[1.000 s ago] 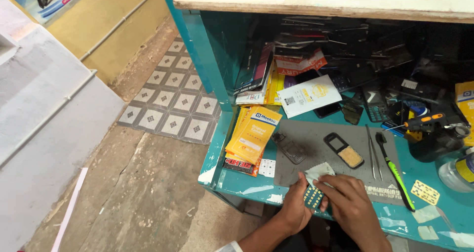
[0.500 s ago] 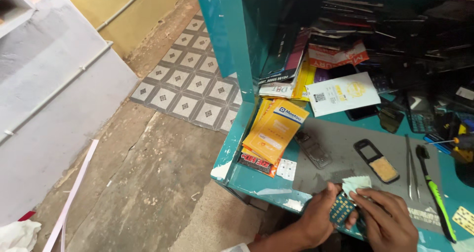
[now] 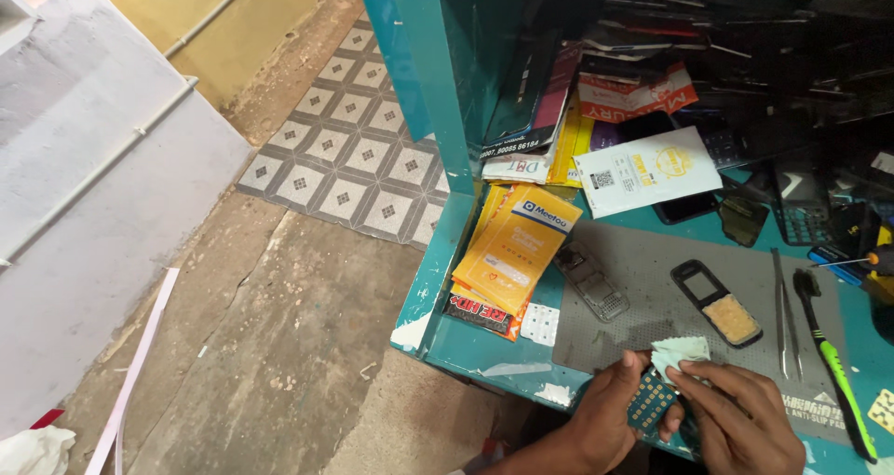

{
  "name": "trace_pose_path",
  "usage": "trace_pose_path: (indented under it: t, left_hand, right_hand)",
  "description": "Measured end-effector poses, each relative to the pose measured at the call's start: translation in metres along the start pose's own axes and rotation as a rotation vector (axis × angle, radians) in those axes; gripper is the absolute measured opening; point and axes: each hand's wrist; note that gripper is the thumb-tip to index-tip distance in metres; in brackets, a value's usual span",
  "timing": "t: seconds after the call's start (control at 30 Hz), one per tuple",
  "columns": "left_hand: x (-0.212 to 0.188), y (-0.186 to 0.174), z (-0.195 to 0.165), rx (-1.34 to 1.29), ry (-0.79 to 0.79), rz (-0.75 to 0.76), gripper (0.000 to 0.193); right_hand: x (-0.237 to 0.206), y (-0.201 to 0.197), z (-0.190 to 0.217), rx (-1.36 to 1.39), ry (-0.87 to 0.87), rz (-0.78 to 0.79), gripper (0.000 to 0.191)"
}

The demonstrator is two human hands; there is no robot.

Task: The person disassembles a small mobile phone, removes the battery and SIM card, and cleans the internal components using a brush and a spray bottle. They then reassemble the phone and test it.

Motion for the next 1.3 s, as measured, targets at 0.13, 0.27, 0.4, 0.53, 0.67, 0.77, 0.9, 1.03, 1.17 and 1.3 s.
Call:
trace_pose_path:
  t: [0.13,0.27,0.4,0.53,0.67,0.77,0.9,1.03,1.17,1.3]
  left_hand:
    - [-0.001,0.002,-0.002,0.012,-0.018,-0.02,0.064]
    - [0.0,0.005,-0.005,0.02,-0.008,-0.023,0.062]
    - [0.001,0.009,-0.009,0.019,-0.022,-0.045,0.063]
    - [-0.001,0.015,-0.016,0.023,-0.032,-0.068,0.062]
    - [0.003,0.024,-0.023,0.025,-0.007,-0.04,0.062]
    - [0.006,0.031,-0.029,0.016,-0.001,-0.039,0.061]
    - [0.004,0.037,-0.034,0.005,0.026,-0.018,0.063]
    - [0.005,0.04,-0.039,-0.011,-0.015,-0.05,0.062]
    - [0.005,0.042,-0.041,-0.008,0.002,-0.004,0.061]
    - [0.0,0.04,-0.038,0.01,0.001,-0.04,0.056]
  right_hand:
    - [0.001,-0.001,0.003,0.043,0.023,-0.028,0.039]
    - [0.003,-0.002,0.006,0.048,0.026,-0.007,0.039]
    - [0.004,-0.003,0.006,0.044,-0.006,-0.001,0.042]
    - [0.002,-0.003,0.002,0.049,-0.045,0.031,0.048]
    - [0.004,0.001,-0.006,0.11,-0.066,0.002,0.055]
    - [0.005,0.007,-0.014,0.12,-0.035,0.0,0.06]
    - [-0.001,0.013,-0.021,0.126,0.009,0.015,0.054]
    - [-0.002,0.015,-0.02,0.109,0.072,-0.044,0.043]
    - [0.004,0.01,-0.014,0.126,-0.032,0.011,0.038]
    - [0.004,0.003,-0.005,0.17,-0.008,-0.07,0.039]
Point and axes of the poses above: each hand's wrist, its own x-axis towards the middle knuckle, its own y-axis out of the palm, z = x × y
